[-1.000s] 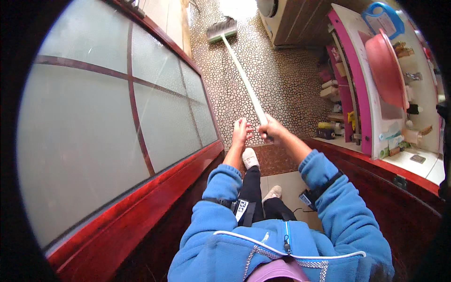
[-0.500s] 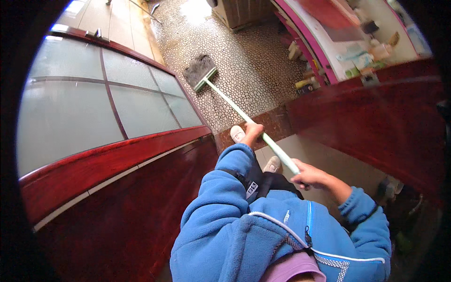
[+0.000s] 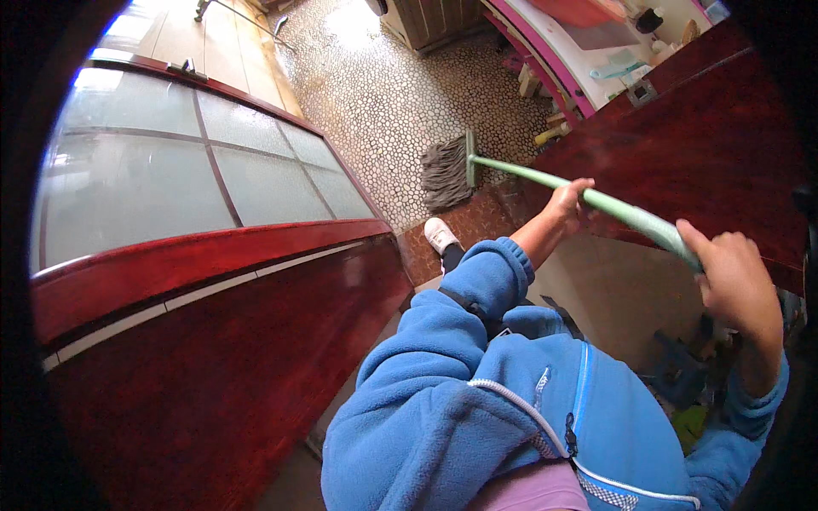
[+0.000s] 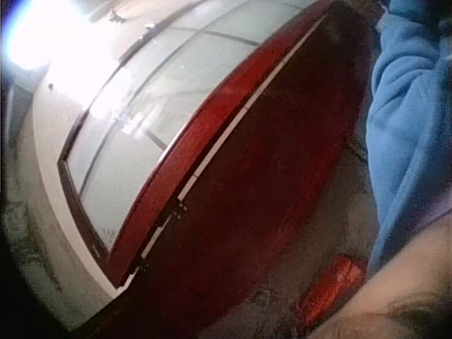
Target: The person mops the floor with a mop, then enters the bathroom and rinses the mop in a basin. They pour water from the basin into the squat toilet, rinse a plastic cup, and scrub the toilet with a brush while pouring water from the cup. The person places the mop against the wall and continues scrubbing the toilet.
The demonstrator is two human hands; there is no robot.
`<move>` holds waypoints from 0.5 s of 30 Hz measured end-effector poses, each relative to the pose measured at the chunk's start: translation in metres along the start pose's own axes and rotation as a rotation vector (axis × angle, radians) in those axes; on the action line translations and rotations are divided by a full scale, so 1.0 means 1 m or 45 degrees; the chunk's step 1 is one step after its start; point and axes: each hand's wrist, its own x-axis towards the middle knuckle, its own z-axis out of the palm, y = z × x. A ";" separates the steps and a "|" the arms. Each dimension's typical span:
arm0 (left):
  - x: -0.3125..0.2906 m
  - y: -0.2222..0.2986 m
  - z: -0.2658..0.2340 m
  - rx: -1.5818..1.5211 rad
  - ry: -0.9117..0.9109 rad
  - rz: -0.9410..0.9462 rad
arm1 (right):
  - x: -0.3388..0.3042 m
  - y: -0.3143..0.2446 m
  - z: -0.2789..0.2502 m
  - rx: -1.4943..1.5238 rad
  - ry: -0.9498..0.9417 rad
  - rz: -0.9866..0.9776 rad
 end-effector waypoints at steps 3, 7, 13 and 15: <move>0.006 0.041 -0.001 -0.454 -0.026 0.250 | 0.033 -0.033 -0.023 -0.131 0.160 -0.112; 0.014 0.092 -0.032 -0.765 -0.169 0.343 | 0.071 -0.075 -0.029 -0.414 0.318 -0.115; 0.026 0.157 -0.090 -0.923 0.038 0.384 | 0.129 -0.099 -0.012 0.005 0.349 -0.055; 0.030 0.179 -0.108 -0.944 0.176 0.343 | 0.152 -0.099 -0.003 0.272 0.198 0.016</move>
